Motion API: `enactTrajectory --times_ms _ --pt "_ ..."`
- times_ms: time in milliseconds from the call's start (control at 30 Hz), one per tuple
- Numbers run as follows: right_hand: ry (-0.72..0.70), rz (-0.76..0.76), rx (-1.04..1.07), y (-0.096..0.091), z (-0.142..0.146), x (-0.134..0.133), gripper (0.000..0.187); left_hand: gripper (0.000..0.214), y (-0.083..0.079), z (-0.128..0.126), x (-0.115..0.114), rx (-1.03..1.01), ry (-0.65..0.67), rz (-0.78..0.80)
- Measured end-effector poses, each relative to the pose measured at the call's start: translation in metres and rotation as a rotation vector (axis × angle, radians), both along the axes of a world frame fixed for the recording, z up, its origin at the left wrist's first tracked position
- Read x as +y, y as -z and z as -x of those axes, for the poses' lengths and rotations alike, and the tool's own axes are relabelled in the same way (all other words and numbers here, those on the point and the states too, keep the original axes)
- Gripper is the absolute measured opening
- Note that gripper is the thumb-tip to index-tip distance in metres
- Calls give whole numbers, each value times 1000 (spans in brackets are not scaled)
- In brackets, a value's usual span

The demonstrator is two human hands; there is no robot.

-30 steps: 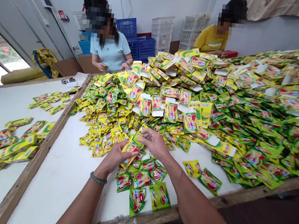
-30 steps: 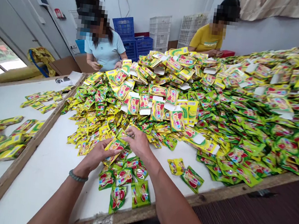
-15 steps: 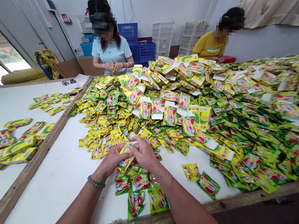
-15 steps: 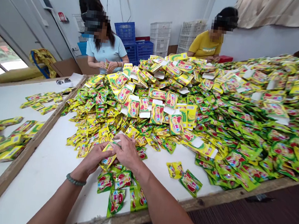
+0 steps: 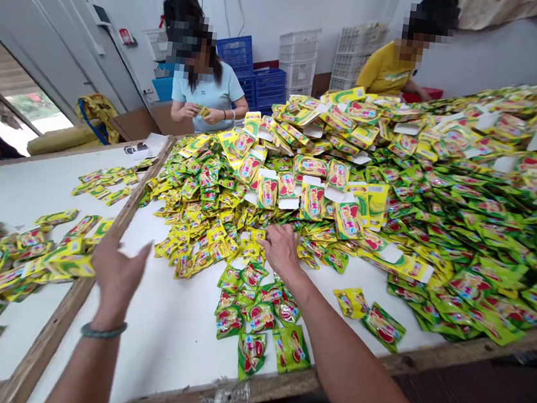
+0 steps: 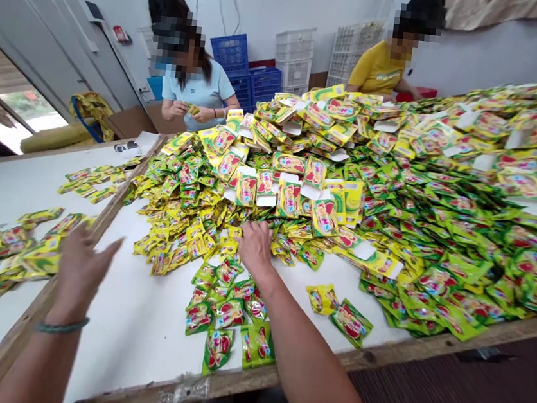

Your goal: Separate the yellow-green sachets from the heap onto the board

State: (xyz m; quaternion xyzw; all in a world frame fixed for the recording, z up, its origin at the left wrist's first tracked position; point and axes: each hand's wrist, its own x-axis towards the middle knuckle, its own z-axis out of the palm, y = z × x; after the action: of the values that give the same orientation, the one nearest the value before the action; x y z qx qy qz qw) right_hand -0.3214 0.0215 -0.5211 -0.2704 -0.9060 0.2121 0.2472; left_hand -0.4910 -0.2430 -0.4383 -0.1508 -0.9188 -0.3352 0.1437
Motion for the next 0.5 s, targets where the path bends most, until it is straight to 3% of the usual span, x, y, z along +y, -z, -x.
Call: enactTrajectory --times_ms 100,233,300,367,500 --pt "-60 -11 10 1 2 -4 15 30 24 -52 61 -207 268 124" --pt "-96 127 74 0 0 -3 13 22 57 -103 116 -193 517 109" --pt "-80 298 136 -2 -1 -1 20 21 68 -110 124 -249 590 93" --pt "-97 508 227 -4 -2 1 23 21 74 -106 123 -396 609 -18" --pt "-206 921 435 -8 -5 1 29 40 78 -89 115 -737 505 -471"
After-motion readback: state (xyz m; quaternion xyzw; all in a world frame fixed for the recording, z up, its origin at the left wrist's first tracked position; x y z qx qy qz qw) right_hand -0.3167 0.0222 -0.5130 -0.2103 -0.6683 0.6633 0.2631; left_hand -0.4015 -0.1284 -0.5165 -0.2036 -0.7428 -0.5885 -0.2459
